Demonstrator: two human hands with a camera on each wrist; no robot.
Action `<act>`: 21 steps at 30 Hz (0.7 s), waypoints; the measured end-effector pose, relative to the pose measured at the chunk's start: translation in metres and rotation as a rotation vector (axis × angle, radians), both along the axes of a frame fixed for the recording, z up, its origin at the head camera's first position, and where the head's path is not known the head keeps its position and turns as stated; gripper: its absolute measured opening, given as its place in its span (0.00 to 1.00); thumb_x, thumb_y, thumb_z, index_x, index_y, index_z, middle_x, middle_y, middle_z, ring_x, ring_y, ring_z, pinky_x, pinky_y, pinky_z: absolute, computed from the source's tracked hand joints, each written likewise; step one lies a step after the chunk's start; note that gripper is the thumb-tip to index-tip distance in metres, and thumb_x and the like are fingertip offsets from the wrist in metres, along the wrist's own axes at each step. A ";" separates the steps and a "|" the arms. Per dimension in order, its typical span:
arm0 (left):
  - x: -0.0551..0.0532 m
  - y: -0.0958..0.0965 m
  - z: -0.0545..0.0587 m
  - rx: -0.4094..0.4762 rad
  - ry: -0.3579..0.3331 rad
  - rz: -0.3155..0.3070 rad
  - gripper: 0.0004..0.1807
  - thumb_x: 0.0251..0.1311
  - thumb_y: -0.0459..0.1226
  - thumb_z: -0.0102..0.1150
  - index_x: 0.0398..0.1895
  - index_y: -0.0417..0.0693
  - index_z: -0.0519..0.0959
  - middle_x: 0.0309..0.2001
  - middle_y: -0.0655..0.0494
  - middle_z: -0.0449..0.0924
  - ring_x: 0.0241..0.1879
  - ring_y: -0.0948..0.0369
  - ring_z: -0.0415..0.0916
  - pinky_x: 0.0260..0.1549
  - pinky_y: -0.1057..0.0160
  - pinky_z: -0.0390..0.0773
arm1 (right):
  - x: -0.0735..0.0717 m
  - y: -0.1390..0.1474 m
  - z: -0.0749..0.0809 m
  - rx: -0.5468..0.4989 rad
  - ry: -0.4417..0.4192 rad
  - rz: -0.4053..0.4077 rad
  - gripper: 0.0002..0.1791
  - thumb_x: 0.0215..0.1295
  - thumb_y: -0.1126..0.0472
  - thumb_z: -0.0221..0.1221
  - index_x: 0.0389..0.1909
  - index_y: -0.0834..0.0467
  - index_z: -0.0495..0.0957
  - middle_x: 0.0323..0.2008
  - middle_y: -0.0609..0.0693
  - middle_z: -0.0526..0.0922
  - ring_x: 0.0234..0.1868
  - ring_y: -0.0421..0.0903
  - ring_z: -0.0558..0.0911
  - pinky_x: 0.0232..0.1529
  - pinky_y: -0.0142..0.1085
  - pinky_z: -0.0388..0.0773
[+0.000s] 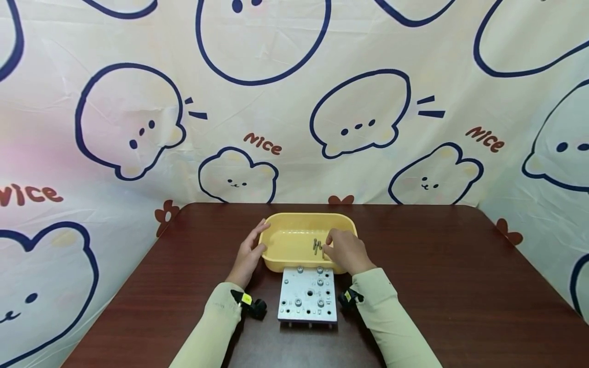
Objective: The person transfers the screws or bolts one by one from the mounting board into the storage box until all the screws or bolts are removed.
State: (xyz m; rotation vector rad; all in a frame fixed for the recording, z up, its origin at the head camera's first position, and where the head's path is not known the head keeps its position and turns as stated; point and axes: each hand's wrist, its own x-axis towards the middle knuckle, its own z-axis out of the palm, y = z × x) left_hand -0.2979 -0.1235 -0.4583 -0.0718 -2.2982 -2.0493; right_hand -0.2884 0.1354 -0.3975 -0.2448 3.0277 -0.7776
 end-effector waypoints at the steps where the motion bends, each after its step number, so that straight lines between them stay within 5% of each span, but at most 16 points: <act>1: 0.000 0.000 0.000 -0.001 0.000 0.001 0.28 0.62 0.33 0.50 0.64 0.68 0.70 0.70 0.80 0.54 0.74 0.64 0.44 0.69 0.48 0.51 | 0.000 0.000 0.000 -0.011 -0.002 0.002 0.10 0.62 0.56 0.61 0.38 0.58 0.78 0.29 0.52 0.78 0.21 0.45 0.75 0.20 0.32 0.75; 11: 0.000 0.002 0.000 -0.008 -0.002 0.015 0.29 0.60 0.33 0.52 0.65 0.66 0.71 0.70 0.80 0.55 0.74 0.63 0.45 0.68 0.46 0.53 | 0.004 0.006 0.012 -0.105 0.051 0.049 0.11 0.64 0.55 0.60 0.39 0.58 0.79 0.17 0.50 0.72 0.17 0.45 0.71 0.17 0.34 0.70; 21: -0.001 0.002 0.000 -0.003 0.008 0.019 0.28 0.60 0.34 0.52 0.63 0.69 0.71 0.70 0.79 0.55 0.74 0.62 0.46 0.67 0.48 0.57 | 0.015 -0.004 0.033 -0.211 0.082 0.131 0.08 0.61 0.57 0.62 0.38 0.56 0.80 0.19 0.52 0.70 0.17 0.47 0.69 0.16 0.34 0.68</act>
